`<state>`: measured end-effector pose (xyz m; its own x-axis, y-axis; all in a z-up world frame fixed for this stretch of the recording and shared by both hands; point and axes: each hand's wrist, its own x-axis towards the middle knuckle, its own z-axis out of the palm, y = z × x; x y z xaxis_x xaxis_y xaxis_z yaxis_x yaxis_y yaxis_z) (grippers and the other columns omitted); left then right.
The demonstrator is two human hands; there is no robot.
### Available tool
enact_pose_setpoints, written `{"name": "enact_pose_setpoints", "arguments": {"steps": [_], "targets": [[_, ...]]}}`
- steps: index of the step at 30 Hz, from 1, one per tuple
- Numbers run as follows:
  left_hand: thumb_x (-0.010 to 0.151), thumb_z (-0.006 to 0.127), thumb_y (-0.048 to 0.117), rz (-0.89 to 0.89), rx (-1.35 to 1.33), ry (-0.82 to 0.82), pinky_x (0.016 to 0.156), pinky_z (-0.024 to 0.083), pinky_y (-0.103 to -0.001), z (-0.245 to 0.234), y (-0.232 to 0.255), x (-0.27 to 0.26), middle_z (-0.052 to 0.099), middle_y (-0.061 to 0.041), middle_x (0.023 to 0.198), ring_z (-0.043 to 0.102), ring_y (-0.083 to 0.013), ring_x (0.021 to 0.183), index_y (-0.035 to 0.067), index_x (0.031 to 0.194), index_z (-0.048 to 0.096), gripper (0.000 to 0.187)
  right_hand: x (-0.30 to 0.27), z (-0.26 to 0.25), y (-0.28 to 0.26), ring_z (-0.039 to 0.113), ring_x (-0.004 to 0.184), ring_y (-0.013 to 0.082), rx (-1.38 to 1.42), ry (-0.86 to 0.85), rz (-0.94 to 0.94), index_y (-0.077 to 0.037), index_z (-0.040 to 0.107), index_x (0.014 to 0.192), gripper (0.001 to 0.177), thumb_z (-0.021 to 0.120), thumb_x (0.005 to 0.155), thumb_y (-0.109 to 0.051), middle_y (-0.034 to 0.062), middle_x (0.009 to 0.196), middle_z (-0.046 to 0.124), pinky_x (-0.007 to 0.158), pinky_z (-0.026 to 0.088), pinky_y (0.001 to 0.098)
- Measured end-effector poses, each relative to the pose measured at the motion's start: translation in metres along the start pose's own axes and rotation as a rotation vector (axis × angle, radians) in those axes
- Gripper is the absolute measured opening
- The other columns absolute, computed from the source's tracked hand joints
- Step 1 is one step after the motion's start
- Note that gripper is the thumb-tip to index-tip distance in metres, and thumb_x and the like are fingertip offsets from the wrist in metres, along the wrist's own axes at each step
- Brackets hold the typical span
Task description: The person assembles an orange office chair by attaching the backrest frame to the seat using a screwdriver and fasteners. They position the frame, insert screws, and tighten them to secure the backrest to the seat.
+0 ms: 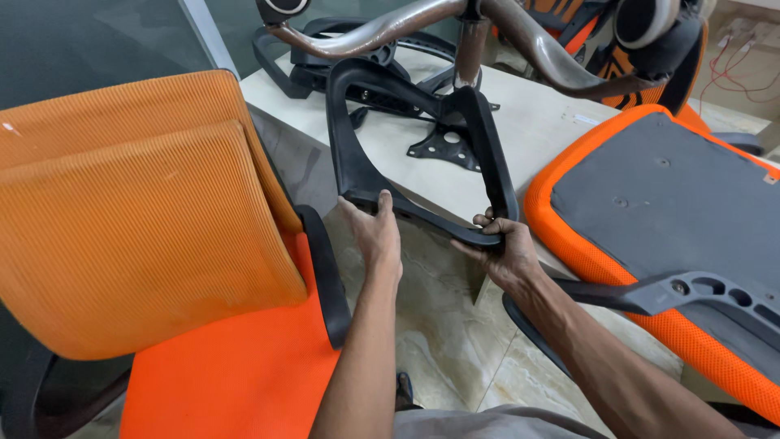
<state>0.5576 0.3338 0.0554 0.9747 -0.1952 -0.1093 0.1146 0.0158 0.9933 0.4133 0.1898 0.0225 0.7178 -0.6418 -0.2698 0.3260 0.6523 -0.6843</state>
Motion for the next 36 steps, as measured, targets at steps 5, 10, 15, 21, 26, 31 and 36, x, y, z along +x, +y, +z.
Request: {"name": "enact_pose_setpoints", "arguments": {"steps": [5,10,15,21,26,31,36], "targets": [[0.093,0.062,0.032,-0.064,-0.093,-0.167,0.121,0.031,-0.037,0.026,0.016,0.049,0.015,-0.019,0.168,0.034,-0.0330,0.149,0.007,0.161,-0.002,0.096,0.044,0.034,0.000,0.064,0.098,0.0214,0.068,0.094,-0.010,-0.009,0.049,0.104,0.028,0.047,0.079,0.003,0.0061,0.099,0.057,0.094,0.058,0.0524],[0.096,0.057,0.030,0.001,-0.086,-0.276,0.120,0.028,-0.038,0.035,0.021,0.092,0.018,-0.020,0.168,0.030,-0.0335,0.151,0.009,0.163,0.002,0.089,0.083,0.066,0.012,0.066,0.095,0.0194,0.112,0.074,-0.038,-0.009,0.053,0.096,0.021,0.049,0.079,0.004,0.0052,0.094,0.059,0.094,0.059,0.0488],[0.092,0.059,0.026,-0.055,-0.136,-0.359,0.118,0.032,-0.039,0.033,0.032,0.125,0.029,-0.020,0.165,0.038,-0.0322,0.148,0.011,0.163,0.012,0.086,0.120,0.103,0.018,0.066,0.096,0.0201,0.173,0.025,-0.033,-0.007,0.053,0.096,0.017,0.054,0.084,0.004,0.0045,0.094,0.058,0.094,0.058,0.0475],[0.093,0.059,0.022,-0.063,-0.148,-0.413,0.116,0.034,-0.039,0.043,0.045,0.155,0.033,-0.019,0.162,0.040,-0.0309,0.146,0.014,0.163,0.010,0.085,0.150,0.120,0.015,0.068,0.101,0.0257,0.269,0.028,-0.021,-0.004,0.054,0.096,0.012,0.053,0.087,0.004,0.0084,0.098,0.058,0.096,0.057,0.0475],[0.093,0.056,0.016,0.061,-0.276,-0.573,0.115,0.035,-0.035,0.063,0.052,0.181,0.041,-0.022,0.159,0.046,-0.0296,0.144,0.004,0.160,0.013,0.081,0.211,0.135,-0.006,0.068,0.098,0.0270,0.326,-0.077,-0.002,-0.005,0.055,0.092,0.012,0.053,0.086,0.005,0.0083,0.094,0.059,0.096,0.058,0.0501],[0.096,0.055,0.017,0.103,-0.186,-0.621,0.118,0.031,-0.032,0.074,0.045,0.204,0.030,-0.019,0.166,0.036,-0.0248,0.150,-0.001,0.159,0.022,0.073,0.280,0.151,-0.022,0.067,0.098,0.0256,0.355,-0.147,0.013,-0.004,0.054,0.091,0.008,0.054,0.089,0.004,0.0085,0.091,0.062,0.097,0.059,0.0505],[0.092,0.057,0.016,0.054,-0.149,-0.528,0.117,0.032,-0.033,0.058,0.030,0.217,0.037,-0.016,0.163,0.039,-0.0248,0.148,0.001,0.156,0.033,0.070,0.324,0.158,-0.024,0.067,0.106,0.0295,0.320,-0.137,0.044,-0.003,0.055,0.102,0.014,0.053,0.090,0.004,0.0124,0.106,0.060,0.099,0.058,0.0507]]}}
